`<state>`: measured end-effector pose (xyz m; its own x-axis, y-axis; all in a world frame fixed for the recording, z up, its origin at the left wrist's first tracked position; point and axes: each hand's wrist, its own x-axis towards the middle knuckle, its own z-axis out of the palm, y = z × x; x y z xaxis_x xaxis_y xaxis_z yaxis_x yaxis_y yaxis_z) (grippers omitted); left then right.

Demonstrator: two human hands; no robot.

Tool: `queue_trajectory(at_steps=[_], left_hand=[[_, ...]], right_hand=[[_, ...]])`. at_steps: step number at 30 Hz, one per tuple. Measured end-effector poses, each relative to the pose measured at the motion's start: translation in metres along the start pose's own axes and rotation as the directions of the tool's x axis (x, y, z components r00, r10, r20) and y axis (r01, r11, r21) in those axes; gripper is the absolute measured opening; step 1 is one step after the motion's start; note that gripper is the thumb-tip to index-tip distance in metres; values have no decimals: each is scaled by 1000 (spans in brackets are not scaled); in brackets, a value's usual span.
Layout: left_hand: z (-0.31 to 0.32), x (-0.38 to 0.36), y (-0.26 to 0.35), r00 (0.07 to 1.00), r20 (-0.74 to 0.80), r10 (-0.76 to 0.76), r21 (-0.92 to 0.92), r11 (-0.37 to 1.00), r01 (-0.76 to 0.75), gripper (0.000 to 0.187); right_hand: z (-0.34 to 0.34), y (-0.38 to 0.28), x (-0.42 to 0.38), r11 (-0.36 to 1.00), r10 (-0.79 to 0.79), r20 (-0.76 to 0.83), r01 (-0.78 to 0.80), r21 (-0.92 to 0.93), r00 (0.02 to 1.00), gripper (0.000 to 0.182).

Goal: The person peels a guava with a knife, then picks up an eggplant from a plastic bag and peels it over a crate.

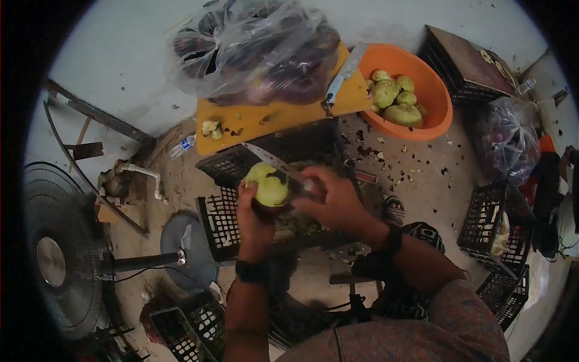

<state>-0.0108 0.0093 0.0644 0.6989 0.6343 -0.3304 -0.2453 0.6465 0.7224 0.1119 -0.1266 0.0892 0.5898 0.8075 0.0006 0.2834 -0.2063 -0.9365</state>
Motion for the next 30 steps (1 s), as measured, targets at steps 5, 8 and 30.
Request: queue_trajectory(at_steps=[5, 8, 30], left_hand=[[5, 4, -15, 1000, 11, 7, -13, 1000, -7, 38], [7, 5, -16, 999, -22, 30, -24, 999, -31, 38], [10, 4, 1, 999, -2, -39, -45, 998, 38, 49]], right_hand=[[3, 2, 3, 999, -33, -88, 34, -1, 996, 34], [2, 12, 6, 996, -57, -112, 48, -78, 992, 30], [-20, 5, -8, 797, -410, 155, 436, -418, 899, 20]])
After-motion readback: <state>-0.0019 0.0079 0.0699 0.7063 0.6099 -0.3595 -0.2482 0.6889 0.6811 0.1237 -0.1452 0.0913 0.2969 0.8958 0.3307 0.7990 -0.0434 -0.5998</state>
